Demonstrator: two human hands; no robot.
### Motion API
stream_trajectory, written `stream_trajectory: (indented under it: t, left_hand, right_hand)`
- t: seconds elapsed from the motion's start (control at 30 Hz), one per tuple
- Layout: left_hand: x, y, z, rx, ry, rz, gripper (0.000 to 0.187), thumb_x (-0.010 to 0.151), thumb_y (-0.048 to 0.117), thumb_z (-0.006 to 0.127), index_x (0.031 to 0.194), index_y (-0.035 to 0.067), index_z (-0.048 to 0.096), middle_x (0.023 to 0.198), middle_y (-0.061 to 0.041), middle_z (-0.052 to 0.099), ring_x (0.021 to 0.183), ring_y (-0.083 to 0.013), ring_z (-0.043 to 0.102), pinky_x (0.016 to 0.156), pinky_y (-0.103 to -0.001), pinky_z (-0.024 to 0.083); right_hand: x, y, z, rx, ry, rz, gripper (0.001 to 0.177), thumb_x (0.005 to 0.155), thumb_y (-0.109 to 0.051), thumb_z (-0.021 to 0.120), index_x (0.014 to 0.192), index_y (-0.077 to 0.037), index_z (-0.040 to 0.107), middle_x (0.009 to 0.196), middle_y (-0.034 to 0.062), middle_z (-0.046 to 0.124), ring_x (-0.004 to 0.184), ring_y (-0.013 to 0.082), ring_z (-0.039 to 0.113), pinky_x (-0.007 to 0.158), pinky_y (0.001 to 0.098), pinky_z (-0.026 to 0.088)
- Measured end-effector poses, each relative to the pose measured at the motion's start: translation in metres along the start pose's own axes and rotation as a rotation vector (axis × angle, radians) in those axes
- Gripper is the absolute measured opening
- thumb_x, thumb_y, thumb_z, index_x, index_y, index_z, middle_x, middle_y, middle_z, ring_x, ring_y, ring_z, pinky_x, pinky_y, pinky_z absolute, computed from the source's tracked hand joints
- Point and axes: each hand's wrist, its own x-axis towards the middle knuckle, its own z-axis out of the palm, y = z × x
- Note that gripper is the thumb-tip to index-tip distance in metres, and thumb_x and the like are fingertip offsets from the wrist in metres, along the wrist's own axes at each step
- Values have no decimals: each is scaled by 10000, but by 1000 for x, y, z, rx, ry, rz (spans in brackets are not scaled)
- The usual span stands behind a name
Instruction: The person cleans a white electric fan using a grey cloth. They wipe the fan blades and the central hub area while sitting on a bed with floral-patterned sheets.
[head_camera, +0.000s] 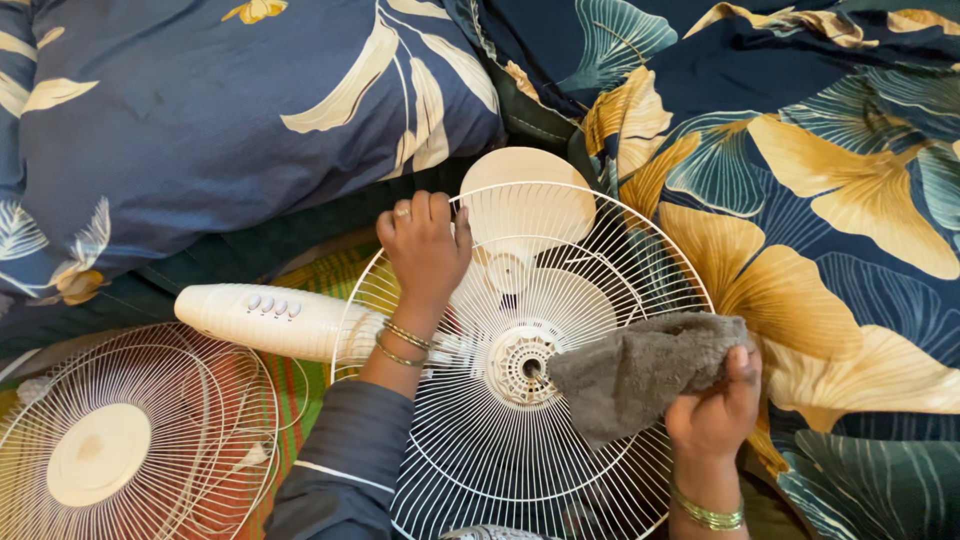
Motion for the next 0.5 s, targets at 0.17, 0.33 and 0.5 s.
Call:
stream_trajectory:
  t: [0.17,0.33,0.5]
  left_hand:
    - [-24,13,11,25,93,-13,579,974,331,616,1468,50,504,1359,-132,551,1299,-311,482,1157,-528,256]
    - [-33,13,22,32,68,-23,630,993,348,588,1540,69,446,1544,-162,459,1483,-345,362,1226,-547,155]
    - [-37,10,26,28,43,-16,663,1018,356,570,1597,81,399,1655,-181,346,1560,-364,261,1247,-550,78]
  right_hand:
    - [-4,-6,14,-251,157,-165,275,1122,-309,520,1229,-67,594,1167,58,643,1099,179,619,990,341,497]
    - [2,10,-4,-164,104,-126,158,1077,-184,631,1194,-86,591,1128,30,638,1063,146,616,1002,305,512]
    - [1,37,-6,-841,-29,59,282,975,-287,706,1105,-44,646,1137,79,675,1063,219,630,953,344,532]
